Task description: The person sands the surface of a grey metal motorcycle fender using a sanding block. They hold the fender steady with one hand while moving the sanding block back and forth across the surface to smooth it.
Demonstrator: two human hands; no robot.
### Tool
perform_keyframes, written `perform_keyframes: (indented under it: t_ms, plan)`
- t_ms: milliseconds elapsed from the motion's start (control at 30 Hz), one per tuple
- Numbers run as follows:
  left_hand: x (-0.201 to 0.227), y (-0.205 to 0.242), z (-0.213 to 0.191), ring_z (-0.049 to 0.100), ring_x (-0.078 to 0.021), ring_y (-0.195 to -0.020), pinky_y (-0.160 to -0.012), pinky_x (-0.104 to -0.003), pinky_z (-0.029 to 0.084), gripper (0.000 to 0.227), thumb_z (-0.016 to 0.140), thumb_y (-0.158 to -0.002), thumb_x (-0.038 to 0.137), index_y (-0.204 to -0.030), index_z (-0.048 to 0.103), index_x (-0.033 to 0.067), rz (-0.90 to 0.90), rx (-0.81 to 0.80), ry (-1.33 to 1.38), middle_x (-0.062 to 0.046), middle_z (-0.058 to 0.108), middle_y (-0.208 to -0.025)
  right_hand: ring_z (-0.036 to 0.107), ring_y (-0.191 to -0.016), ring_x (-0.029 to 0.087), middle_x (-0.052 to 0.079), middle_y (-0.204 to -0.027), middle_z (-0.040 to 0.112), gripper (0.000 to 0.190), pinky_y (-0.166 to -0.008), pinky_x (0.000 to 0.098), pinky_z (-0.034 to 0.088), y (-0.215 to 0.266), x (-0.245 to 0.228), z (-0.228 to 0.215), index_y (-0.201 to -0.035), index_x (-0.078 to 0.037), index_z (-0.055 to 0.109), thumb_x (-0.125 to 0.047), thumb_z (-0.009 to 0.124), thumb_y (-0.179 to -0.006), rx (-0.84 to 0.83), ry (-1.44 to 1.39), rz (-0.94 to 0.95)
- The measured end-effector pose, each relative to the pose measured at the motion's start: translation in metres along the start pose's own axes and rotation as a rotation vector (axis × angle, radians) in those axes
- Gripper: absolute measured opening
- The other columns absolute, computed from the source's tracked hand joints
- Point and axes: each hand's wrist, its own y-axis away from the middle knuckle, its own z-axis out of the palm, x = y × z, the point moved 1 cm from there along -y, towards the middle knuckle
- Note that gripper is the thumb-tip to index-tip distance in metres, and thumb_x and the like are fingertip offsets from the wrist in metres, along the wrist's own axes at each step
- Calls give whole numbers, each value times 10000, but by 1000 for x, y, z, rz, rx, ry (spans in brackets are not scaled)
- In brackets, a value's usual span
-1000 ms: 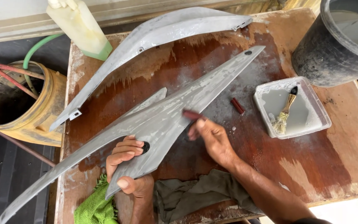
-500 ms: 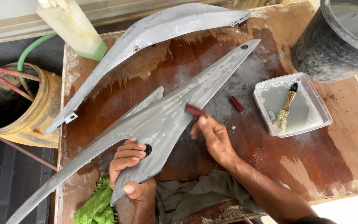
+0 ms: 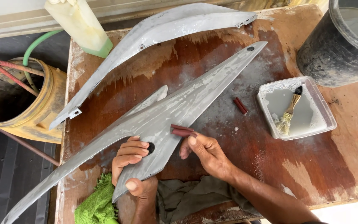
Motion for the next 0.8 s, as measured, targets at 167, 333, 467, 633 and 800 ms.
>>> perform_keyframes:
  t_ms: [167, 333, 467, 633, 800]
  plan:
    - [-1, 2, 1, 662, -181, -930, -1115, -469, 501, 652, 559, -987, 803, -891, 514, 159, 2, -13, 34, 0, 628, -836, 601, -773, 142, 106, -1098, 637, 398, -754, 319, 553, -10, 17, -25, -1094, -32, 646, -369, 438, -1051, 212, 123, -29]
    - [-2, 2, 1, 655, -179, -936, -1114, -474, 486, 638, 587, -986, 785, -888, 515, 158, -4, -11, 57, 2, 626, -848, 621, -707, 137, 129, -1117, 717, 433, -680, 338, 582, -5, 12, -7, -1309, -26, 610, -348, 470, -1056, 130, 59, -114]
    - [-2, 2, 1, 654, -178, -937, -1117, -471, 483, 639, 582, -983, 789, -886, 510, 161, -14, -17, 47, 4, 625, -848, 618, -804, 149, 104, -1124, 613, 433, -769, 335, 567, -3, 8, -5, -1267, -8, 623, -339, 431, -1063, 16, 46, -29]
    - [-2, 3, 2, 656, -192, -936, -1109, -472, 487, 608, 594, -989, 739, -878, 524, 146, 5, -17, 52, -11, 637, -856, 569, -737, 137, 60, -828, 646, 440, -728, 272, 493, -9, 14, -24, -1187, -7, 673, -351, 431, -1061, 338, 158, 1]
    - [-2, 3, 0, 655, -184, -930, -1115, -470, 486, 631, 585, -986, 772, -884, 515, 154, -3, -21, 56, -6, 625, -848, 594, -792, 155, 69, -823, 639, 497, -776, 315, 533, 5, 0, 3, -1274, 68, 622, -340, 430, -1065, -31, 36, 18]
